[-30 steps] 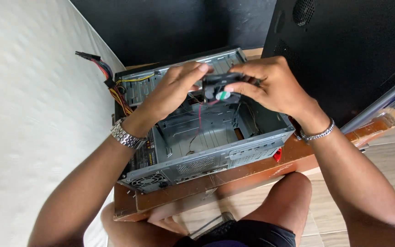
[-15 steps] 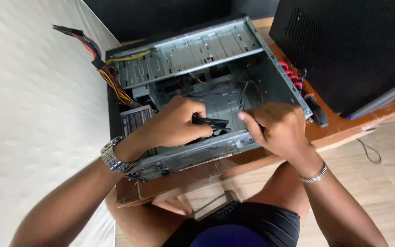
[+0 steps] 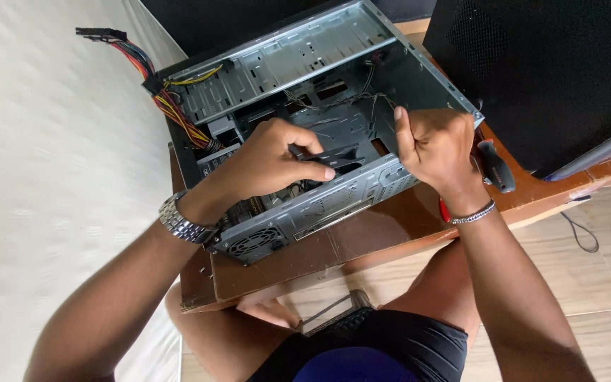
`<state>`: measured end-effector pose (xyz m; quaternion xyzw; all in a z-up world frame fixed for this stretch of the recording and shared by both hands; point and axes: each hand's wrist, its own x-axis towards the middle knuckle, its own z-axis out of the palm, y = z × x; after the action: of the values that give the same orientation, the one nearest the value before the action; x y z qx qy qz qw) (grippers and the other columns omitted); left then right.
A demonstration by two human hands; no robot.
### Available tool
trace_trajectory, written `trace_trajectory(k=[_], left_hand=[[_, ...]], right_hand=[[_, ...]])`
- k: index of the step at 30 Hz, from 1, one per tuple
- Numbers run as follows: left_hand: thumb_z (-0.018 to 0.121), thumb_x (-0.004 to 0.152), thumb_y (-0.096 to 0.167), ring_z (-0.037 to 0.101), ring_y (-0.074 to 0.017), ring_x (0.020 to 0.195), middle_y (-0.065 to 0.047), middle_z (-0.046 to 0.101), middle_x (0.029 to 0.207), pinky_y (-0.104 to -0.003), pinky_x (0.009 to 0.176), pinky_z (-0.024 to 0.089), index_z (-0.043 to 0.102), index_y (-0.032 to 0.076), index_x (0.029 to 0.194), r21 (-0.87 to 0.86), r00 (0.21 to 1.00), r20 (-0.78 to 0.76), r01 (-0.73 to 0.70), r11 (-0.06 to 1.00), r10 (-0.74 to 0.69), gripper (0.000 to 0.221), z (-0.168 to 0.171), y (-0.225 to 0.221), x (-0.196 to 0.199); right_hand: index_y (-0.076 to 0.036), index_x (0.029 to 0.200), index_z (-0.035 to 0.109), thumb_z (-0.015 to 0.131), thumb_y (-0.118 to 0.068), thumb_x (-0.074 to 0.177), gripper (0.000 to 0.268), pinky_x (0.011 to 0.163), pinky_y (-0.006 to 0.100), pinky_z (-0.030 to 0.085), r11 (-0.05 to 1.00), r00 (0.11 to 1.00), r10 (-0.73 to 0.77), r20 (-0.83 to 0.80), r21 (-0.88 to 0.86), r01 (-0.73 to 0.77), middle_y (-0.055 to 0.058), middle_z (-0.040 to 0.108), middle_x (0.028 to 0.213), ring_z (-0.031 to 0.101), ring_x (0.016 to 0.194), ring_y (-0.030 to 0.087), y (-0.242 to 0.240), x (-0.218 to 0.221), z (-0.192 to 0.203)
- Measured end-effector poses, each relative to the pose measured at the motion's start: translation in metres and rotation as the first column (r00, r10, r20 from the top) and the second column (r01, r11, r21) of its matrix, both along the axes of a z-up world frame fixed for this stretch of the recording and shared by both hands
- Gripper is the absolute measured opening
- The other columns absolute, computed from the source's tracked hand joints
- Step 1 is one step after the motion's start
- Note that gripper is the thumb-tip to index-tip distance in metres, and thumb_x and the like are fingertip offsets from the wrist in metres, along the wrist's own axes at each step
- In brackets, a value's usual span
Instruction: Securing a power supply unit into a computer case using a screwdriver, cleaning the interior with a brush, and managing internal cables.
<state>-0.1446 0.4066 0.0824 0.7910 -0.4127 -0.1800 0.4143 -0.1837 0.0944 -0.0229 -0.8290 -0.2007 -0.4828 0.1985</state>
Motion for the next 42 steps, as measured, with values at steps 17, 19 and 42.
trace_trajectory(k=[17, 19, 42], left_hand=[[0.076, 0.108, 0.03, 0.08, -0.0274, 0.081, -0.027, 0.081, 0.097, -0.038, 0.075, 0.067, 0.084, -0.011, 0.104, 0.139, 0.943, -0.292, -0.126, 0.982, 0.162, 0.041, -0.05, 0.016, 0.029], [0.075, 0.109, 0.033, 0.08, -0.0269, 0.076, -0.024, 0.081, 0.092, -0.038, 0.072, 0.066, 0.085, -0.009, 0.105, 0.167, 0.954, -0.268, -0.093, 0.982, 0.135, 0.043, -0.051, 0.014, 0.031], [0.064, 0.112, 0.023, 0.067, -0.0207, 0.066, -0.015, 0.081, 0.076, -0.037, 0.064, 0.055, 0.088, -0.004, 0.102, 0.326, 0.992, -0.094, 0.106, 0.94, -0.079, 0.038, -0.045, 0.018, 0.032]], right_hand=[[-0.017, 0.055, 0.035, 0.065, -0.011, 0.12, 0.072, 0.044, 0.036, 0.028, 0.997, 1.0, -0.022, 0.01, 0.075, 0.022, 0.003, 0.03, 0.043, 0.035, 0.034, 0.03, 0.007, 0.0, 0.003], [-0.017, 0.054, 0.035, 0.066, -0.01, 0.119, 0.072, 0.044, 0.036, 0.028, 0.996, 1.0, -0.027, 0.012, 0.086, 0.026, 0.003, 0.031, 0.043, 0.036, 0.034, 0.031, 0.006, 0.002, -0.001], [-0.02, 0.055, 0.045, 0.068, -0.011, 0.118, 0.068, 0.043, 0.03, 0.029, 0.99, 0.998, -0.048, 0.044, 0.133, 0.042, -0.001, 0.037, 0.041, 0.035, 0.032, 0.022, 0.007, 0.007, -0.005]])
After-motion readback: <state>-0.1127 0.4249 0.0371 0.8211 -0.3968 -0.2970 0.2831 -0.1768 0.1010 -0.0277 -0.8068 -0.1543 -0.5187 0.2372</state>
